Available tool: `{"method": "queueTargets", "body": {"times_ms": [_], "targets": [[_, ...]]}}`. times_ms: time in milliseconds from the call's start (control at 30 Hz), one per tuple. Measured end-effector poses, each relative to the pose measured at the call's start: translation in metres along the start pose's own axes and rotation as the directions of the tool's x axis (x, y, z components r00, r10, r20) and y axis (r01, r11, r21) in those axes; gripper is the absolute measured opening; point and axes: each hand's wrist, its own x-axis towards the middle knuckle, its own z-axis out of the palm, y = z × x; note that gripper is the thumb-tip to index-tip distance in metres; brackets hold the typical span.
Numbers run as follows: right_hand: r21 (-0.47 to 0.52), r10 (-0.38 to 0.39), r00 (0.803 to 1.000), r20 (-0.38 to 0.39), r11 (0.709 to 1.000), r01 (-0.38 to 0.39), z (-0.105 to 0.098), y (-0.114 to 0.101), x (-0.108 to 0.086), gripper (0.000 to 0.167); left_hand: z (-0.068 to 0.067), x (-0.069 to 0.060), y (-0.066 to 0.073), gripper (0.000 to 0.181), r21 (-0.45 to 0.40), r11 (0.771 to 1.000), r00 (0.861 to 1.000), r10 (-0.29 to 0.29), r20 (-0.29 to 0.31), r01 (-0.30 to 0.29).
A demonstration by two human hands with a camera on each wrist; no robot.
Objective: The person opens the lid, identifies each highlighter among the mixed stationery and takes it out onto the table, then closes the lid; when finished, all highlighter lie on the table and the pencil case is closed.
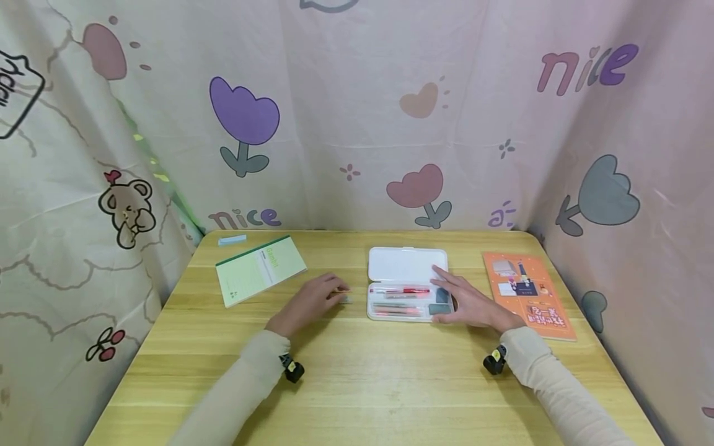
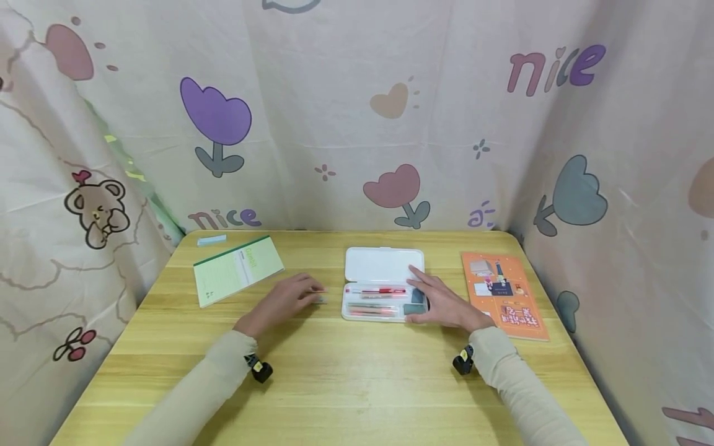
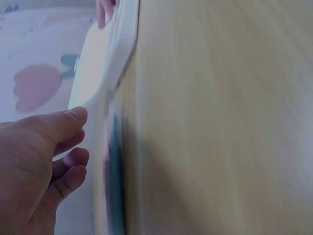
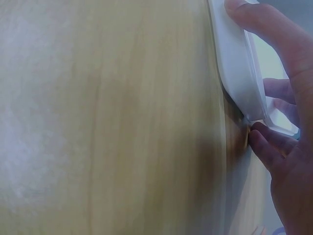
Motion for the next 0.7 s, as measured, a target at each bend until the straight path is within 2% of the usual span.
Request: {"method": "queueTargets", "body": {"times_ms": [133,300,367,467,533,700], "targets": [[0.002,0.001,1.0,-0.001,1.0,-0.001,0.001,-0.001,0.0,0.102,0.011,0.028,0.02,0.019,-0.009,1.0,0.997,0.024,0.076,-0.024],[0.001,-0.001,1.0,0.001,1.0,0.001,0.001,0.0,0.0,0.102,0.026,0.052,0.039,0.017,0.018,0.993,0.984,0.112,0.136,-0.115],[-0.002,-0.001,1.0,0.0,1.0,0.001,0.001,0.001,0.0,0.102,0.034,0.057,0.042,0.018,0.035,0.988,0.978,0.146,0.15,-0.153],[-0.001,0.0,1.0,0.0,1.0,0.0,0.002,0.001,0.0,0.102,0.042,0.062,0.047,0.019,0.042,0.983,0.972,0.17,0.16,-0.179],[0.001,0.0,1.0,-0.001,1.0,0.0,0.002,0.001,0.0,0.102,0.045,0.064,0.05,0.02,0.041,0.983,0.972,0.169,0.161,-0.178],[0.002,-0.005,1.0,-0.006,1.0,0.005,0.001,0.001,-0.001,0.102,0.047,0.067,0.056,0.02,0.049,0.991,0.976,0.112,0.187,-0.123]]}}
